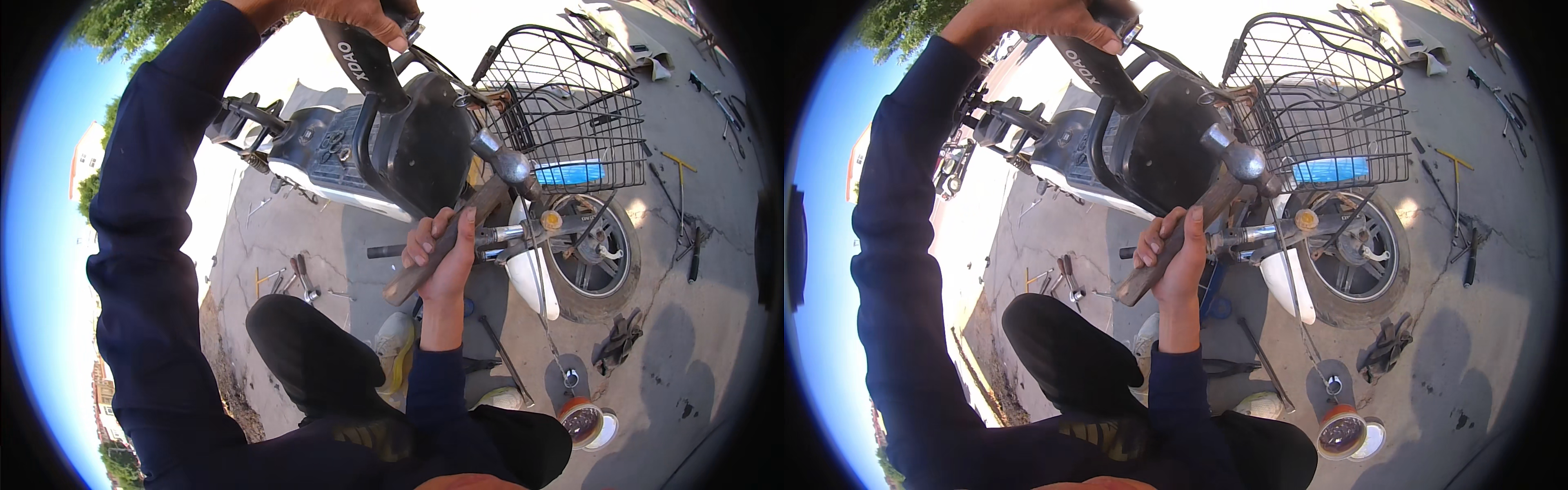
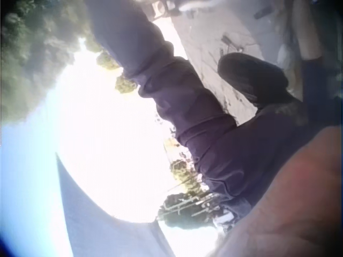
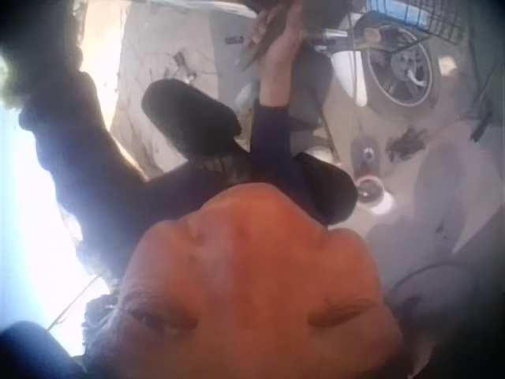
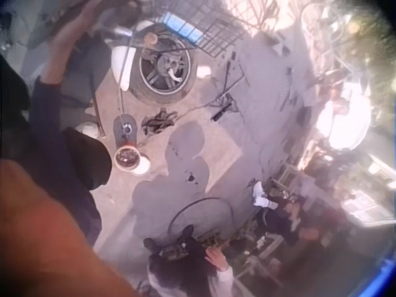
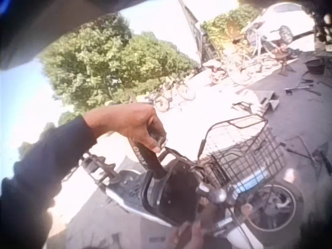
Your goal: The person removes a handlebar grip from a scooter using a hammer, then cleans and lubricates the handlebar stem and internal components. They reassemble the grip and handlebar, securing it with a bolt and wrench.
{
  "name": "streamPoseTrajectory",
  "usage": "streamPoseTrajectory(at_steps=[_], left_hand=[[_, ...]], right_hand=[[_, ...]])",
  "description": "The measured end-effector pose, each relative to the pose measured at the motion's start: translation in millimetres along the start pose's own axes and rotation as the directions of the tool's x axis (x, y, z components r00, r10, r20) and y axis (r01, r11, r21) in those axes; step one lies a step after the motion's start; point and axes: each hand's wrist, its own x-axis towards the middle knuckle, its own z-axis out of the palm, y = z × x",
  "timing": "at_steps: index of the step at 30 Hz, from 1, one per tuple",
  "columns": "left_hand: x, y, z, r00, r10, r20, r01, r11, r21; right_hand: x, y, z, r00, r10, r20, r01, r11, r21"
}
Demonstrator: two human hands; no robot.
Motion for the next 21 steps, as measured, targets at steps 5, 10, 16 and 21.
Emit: streamPoseTrajectory(at_steps=[5, 10, 16, 21], left_hand=[[6, -2, -9, 0.983, -0.119, 0.137, 0.133, 0.986, -0.099], [-4, -5, 10, 0.990, 0.090, -0.107, -0.046, 0.932, 0.359], [-1, -11, 29, 0.976, 0.137, -0.167, -0.015, 0.814, 0.581], [-8, -15, -4, 0.995, -0.045, 0.085, 0.033, 0.990, 0.137]], right_hand=[[-10, 9, 2, 1.000, 0.028, -0.001, -0.028, 0.998, 0.058], [-10, -14, 0, 0.994, -0.066, -0.084, 0.067, 0.998, 0.011], [-12, -46, -10, 0.978, -0.190, -0.080, 0.173, 0.967, -0.189], [-37, -49, -14, 0.981, -0.161, -0.105, 0.126, 0.951, -0.283]])
